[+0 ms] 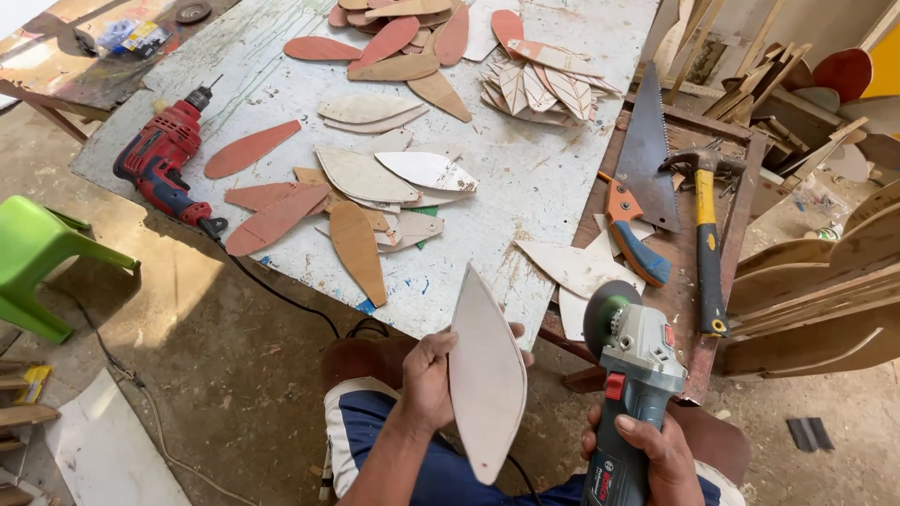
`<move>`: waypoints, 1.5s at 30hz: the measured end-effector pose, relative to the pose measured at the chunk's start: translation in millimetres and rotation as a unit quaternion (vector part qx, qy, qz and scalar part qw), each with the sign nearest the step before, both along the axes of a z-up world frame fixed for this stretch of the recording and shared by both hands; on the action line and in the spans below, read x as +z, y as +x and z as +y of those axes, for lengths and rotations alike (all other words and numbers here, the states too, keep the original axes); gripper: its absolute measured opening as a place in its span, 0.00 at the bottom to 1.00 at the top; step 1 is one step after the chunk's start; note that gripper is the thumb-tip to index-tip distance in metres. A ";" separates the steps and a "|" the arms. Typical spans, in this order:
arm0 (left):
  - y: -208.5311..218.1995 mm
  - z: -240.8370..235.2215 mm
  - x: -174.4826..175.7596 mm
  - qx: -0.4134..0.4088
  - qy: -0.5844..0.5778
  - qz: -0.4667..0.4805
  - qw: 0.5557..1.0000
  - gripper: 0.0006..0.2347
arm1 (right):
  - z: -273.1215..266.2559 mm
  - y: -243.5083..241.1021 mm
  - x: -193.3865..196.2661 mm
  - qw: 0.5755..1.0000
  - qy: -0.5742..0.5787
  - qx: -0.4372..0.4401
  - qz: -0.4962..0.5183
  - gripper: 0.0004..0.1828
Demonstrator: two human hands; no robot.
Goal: Sanding the edges of small leaf-shaped pieces using an angle grinder on a workshop table.
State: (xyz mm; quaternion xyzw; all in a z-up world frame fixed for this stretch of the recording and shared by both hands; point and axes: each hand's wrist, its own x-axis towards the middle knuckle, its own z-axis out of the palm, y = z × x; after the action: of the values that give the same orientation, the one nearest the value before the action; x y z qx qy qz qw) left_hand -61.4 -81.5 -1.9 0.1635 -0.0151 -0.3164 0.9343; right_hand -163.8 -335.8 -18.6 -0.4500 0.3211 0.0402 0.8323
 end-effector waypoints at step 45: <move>40.2 -6.9 13.3 0.361 0.567 -0.191 0.715 0.19 | -73.9 -10.5 -152.5 0.972 0.106 0.198 0.061 0.25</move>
State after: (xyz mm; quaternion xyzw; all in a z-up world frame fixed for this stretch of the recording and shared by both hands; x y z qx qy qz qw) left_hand -21.2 -88.4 11.4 0.7129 0.0491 0.1342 0.6865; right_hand -174.4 -409.6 -171.1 -0.4106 0.2698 0.2660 0.8294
